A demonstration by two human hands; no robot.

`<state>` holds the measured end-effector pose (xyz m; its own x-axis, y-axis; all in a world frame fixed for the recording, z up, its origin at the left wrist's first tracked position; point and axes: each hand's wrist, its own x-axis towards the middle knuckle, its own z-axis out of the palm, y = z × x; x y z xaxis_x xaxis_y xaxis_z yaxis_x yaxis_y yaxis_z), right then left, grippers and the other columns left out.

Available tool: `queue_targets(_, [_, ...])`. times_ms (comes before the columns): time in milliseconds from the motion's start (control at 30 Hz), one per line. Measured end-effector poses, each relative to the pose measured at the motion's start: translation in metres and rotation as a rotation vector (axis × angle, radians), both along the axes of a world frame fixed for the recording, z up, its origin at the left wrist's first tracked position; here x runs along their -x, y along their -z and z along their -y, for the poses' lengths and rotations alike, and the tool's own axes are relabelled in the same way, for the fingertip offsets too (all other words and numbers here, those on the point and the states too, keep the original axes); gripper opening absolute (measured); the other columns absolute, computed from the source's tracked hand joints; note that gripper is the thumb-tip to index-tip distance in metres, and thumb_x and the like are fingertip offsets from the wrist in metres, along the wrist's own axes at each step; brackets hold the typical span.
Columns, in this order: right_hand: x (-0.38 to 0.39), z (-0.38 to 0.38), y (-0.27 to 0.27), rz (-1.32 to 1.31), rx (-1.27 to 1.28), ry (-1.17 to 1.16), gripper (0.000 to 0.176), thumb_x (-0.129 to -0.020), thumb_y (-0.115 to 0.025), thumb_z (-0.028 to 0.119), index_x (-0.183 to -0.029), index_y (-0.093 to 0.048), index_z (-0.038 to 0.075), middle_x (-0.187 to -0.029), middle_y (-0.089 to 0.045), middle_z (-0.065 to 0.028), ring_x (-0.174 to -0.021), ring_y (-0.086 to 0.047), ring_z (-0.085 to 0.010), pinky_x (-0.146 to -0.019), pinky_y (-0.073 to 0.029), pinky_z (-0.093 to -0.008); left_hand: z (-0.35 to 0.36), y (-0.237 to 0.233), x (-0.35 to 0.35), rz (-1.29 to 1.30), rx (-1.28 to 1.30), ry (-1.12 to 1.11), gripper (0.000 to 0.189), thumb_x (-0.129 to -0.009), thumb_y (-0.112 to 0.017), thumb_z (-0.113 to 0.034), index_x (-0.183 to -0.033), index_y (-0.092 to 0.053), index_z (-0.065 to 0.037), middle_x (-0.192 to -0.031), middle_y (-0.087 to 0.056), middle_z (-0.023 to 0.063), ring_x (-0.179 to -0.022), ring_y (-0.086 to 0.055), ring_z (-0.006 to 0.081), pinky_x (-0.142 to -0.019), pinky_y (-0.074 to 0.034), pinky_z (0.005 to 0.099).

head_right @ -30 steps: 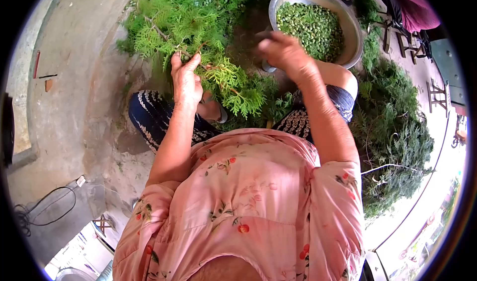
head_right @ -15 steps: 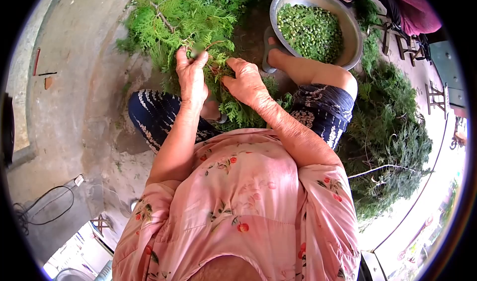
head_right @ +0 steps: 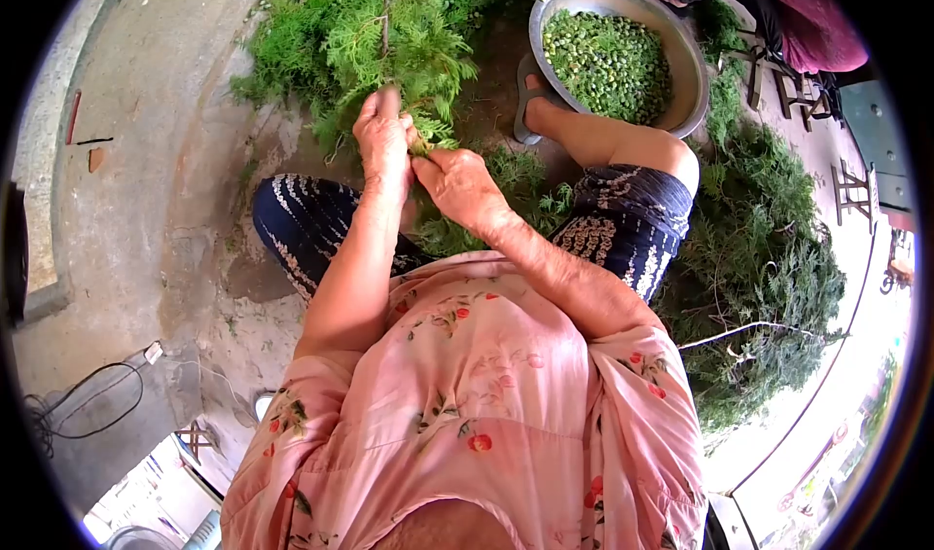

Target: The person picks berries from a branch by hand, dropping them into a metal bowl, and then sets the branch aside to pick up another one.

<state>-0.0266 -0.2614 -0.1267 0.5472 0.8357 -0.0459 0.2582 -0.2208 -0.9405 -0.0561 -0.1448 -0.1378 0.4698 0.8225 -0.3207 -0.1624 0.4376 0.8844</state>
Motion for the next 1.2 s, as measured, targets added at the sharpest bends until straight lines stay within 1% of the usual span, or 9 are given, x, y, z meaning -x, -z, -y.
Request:
queue_targets(133, [0.031,0.028,-0.007,-0.082,-0.13,-0.049,0.02,-0.083,-0.052,0.015,-0.073,-0.053,-0.002,-0.064,-0.053,-0.0216,-0.057,-0.054,-0.0346,-0.053,-0.043,-0.037,-0.038,0.003,0.012,-0.052,0.093,-0.018,0.027,-0.087,-0.051,-0.027,-0.102,-0.05,-0.005,-0.052,-0.037,-0.0041,-0.039,-0.033,0.0073,-0.033,-0.026,0.0211])
queue_targets(333, [-0.042,0.046,-0.038,-0.867,-0.031,0.223,0.015,-0.083,-0.055,0.017,-0.089,-0.057,0.003,-0.058,-0.051,-0.0022,-0.052,-0.048,-0.0104,-0.05,-0.039,-0.023,-0.048,-0.016,0.028,0.12,0.281,0.019,0.023,-0.09,-0.047,-0.023,-0.105,-0.047,-0.006,-0.055,-0.031,-0.0038,-0.041,-0.026,0.0062,-0.036,-0.022,0.0209])
queue_targets(400, [-0.083,0.048,-0.016,-1.051,-0.361,0.491,0.019,-0.083,-0.054,0.015,-0.094,-0.053,0.0,-0.071,-0.054,-0.0055,-0.061,-0.052,-0.0118,-0.054,-0.042,-0.0232,-0.047,-0.017,0.031,0.245,0.334,0.096,0.023,-0.09,-0.046,-0.024,-0.104,-0.047,-0.006,-0.054,-0.03,-0.0039,-0.041,-0.025,0.0059,-0.037,-0.022,0.0205])
queue_targets(467, [-0.14,0.07,0.01,-0.413,-0.207,0.34,0.025,-0.086,-0.051,0.016,-0.102,-0.048,-0.003,-0.097,-0.052,-0.0132,-0.082,-0.057,-0.0209,-0.07,-0.049,-0.0328,-0.049,-0.012,0.034,0.277,0.376,0.158,0.02,-0.087,-0.051,-0.025,-0.099,-0.048,-0.009,-0.052,-0.027,-0.0057,-0.04,-0.023,0.0063,-0.036,-0.02,0.0212])
queue_targets(533, [-0.166,0.058,-0.034,-0.991,-0.685,0.844,0.03,-0.09,-0.045,0.019,-0.109,-0.042,-0.004,-0.114,-0.04,-0.0174,-0.099,-0.052,-0.0309,-0.086,-0.047,-0.0426,-0.045,-0.013,0.035,0.371,0.456,0.179,0.02,-0.087,-0.051,-0.024,-0.098,-0.048,-0.008,-0.052,-0.028,-0.006,-0.04,-0.023,0.0058,-0.035,-0.02,0.021])
queue_targets(600, [-0.211,0.078,-0.01,-0.963,-0.88,0.74,0.035,-0.092,-0.041,0.024,-0.113,-0.037,-0.003,-0.118,-0.035,-0.0185,-0.106,-0.047,-0.0356,-0.094,-0.042,-0.046,-0.037,-0.019,0.035,0.405,0.466,0.167,0.019,-0.086,-0.052,-0.024,-0.097,-0.048,-0.008,-0.052,-0.03,-0.0062,-0.039,-0.024,0.0058,-0.035,-0.019,0.0209])
queue_targets(800, [-0.164,0.055,0.005,-0.802,-0.24,0.642,0.04,-0.085,-0.054,0.022,-0.118,-0.045,0.003,-0.102,-0.056,-0.0137,-0.086,-0.058,-0.0236,-0.077,-0.049,-0.0359,-0.042,-0.008,0.03,0.372,0.627,0.343,0.023,-0.09,-0.045,-0.026,-0.1,-0.052,-0.006,-0.044,-0.03,-0.0051,-0.033,-0.026,0.0091,-0.032,-0.026,0.0227])
queue_targets(1000, [-0.087,0.007,0.003,-0.644,-0.142,-0.154,0.046,-0.081,-0.061,0.024,-0.12,-0.046,0.004,-0.105,-0.055,-0.0065,-0.085,-0.054,-0.0138,-0.078,-0.046,-0.0264,-0.025,-0.017,0.025,0.301,0.694,0.41,0.023,-0.091,-0.042,-0.026,-0.096,-0.051,-0.006,-0.044,-0.031,-0.0047,-0.033,-0.025,0.0076,-0.03,-0.023,0.0219])
queue_targets(1200, [-0.081,0.014,-0.01,-0.229,0.157,0.044,0.015,-0.079,-0.062,0.013,-0.087,-0.062,0.0,-0.066,-0.056,-0.0034,-0.057,-0.049,-0.008,-0.052,-0.04,-0.0233,-0.025,-0.026,0.035,0.336,0.555,0.456,0.019,-0.086,-0.052,-0.02,-0.095,-0.048,-0.004,-0.049,-0.031,-0.0066,-0.039,-0.027,0.0052,-0.037,-0.021,0.0191])
